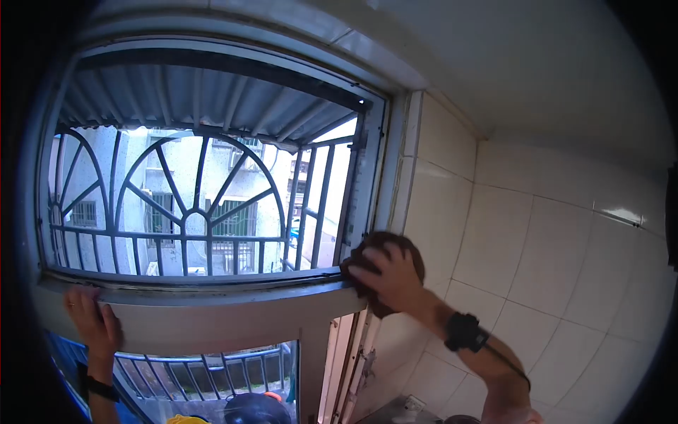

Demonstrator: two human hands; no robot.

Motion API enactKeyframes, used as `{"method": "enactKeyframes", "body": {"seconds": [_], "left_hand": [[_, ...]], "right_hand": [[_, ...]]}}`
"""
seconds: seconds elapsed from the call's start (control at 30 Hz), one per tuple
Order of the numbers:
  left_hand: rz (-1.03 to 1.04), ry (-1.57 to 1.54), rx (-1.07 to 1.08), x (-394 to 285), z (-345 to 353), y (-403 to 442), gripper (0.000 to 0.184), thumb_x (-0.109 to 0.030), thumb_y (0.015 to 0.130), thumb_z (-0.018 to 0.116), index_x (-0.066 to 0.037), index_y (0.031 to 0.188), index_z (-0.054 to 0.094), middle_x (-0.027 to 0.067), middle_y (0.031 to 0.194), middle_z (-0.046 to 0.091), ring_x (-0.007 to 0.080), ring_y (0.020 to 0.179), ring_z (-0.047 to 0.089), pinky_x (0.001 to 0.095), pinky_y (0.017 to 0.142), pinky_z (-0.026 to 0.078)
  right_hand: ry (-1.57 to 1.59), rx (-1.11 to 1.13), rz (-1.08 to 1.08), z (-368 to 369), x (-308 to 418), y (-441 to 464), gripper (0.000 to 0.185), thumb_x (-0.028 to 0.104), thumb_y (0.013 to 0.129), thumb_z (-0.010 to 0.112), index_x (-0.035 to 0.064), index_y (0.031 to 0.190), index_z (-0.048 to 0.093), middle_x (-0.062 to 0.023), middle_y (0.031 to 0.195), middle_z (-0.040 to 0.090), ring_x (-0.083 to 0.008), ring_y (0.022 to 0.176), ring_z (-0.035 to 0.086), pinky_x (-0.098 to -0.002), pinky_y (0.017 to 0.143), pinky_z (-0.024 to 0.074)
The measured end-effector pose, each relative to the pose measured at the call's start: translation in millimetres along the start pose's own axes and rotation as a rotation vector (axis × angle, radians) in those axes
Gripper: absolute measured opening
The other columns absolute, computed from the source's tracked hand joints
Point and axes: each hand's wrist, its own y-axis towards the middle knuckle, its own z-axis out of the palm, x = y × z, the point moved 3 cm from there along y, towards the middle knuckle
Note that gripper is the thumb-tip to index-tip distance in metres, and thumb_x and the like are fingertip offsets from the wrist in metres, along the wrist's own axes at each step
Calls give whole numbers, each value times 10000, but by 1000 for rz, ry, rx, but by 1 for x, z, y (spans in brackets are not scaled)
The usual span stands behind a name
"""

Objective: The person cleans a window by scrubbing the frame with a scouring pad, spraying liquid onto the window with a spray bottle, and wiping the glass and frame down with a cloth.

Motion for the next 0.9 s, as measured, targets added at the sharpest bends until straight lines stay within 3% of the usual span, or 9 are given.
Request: {"method": "enactKeyframes", "body": {"seconds": [0.27, 0.4, 0.5, 0.6, 0.67, 0.73, 0.8, 0.87, 0.9], "left_hand": [[-8, -14, 8, 2, -6, -1, 313, -270, 925, 429, 20, 1012, 506, 228, 997, 471, 412, 1000, 453, 544, 966, 307], [-4, -33, -15, 4, 1, -5, 299, -250, 910, 443, 17, 1027, 511, 232, 1019, 474, 418, 1013, 451, 551, 973, 305], [-40, -46, -3, 8, 3, -13, 293, -244, 905, 451, 13, 1031, 514, 233, 1024, 475, 416, 1009, 451, 552, 968, 310], [-17, -62, -23, 5, 2, -7, 293, -246, 899, 460, 12, 1025, 515, 232, 1014, 473, 415, 997, 453, 549, 956, 316], [-22, -80, -24, 4, -4, -5, 295, -250, 893, 467, 13, 1018, 515, 231, 1004, 472, 414, 987, 454, 548, 947, 319], [-48, -112, 3, 4, -6, -3, 299, -256, 888, 476, 14, 1011, 515, 230, 996, 473, 413, 977, 455, 548, 940, 322], [-66, -112, -23, -3, -15, 5, 282, -236, 867, 490, 18, 986, 516, 227, 962, 468, 413, 954, 451, 547, 930, 325], [-68, -129, -26, -4, -13, 6, 265, -204, 857, 487, 36, 965, 516, 239, 944, 451, 428, 947, 437, 548, 923, 322], [-64, -136, -30, -7, -17, 11, 269, -202, 841, 496, 37, 964, 514, 233, 931, 447, 424, 931, 435, 545, 910, 327]], "right_hand": [[-492, -802, -515, -162, -35, 230, 406, 231, 786, 731, 380, 1142, 606, -31, 1320, 504, -351, 1247, 429, -558, 923, 403], [-454, -508, -474, -164, -45, 306, 381, 162, 860, 626, 302, 1212, 580, -24, 1334, 501, -280, 1274, 452, -489, 941, 483], [-644, -207, -409, -153, -81, 295, 352, 156, 877, 598, 271, 1209, 584, -23, 1339, 500, -268, 1262, 473, -433, 969, 487], [-805, -176, -406, -149, -122, 256, 350, 142, 880, 588, 258, 1210, 578, -12, 1312, 517, -263, 1214, 518, -409, 989, 482], [-886, -34, -280, -149, -150, 211, 373, 91, 887, 566, 236, 1231, 564, -37, 1281, 528, -280, 1198, 522, -443, 973, 474], [-555, -154, 0, -158, -191, 156, 414, 51, 846, 599, 189, 1233, 547, -85, 1271, 518, -343, 1178, 515, -475, 959, 456], [-272, -355, 441, -166, -226, 112, 486, 59, 776, 654, 136, 1236, 518, -180, 1219, 527, -408, 1143, 514, -492, 924, 452], [-505, -786, 701, -177, -242, 85, 599, 106, 731, 713, 54, 1270, 457, -243, 1182, 536, -426, 1122, 534, -462, 938, 467], [-325, -844, 875, -178, -246, 83, 626, 127, 737, 720, 24, 1283, 430, -258, 1192, 531, -422, 1138, 529, -461, 956, 461]]}}
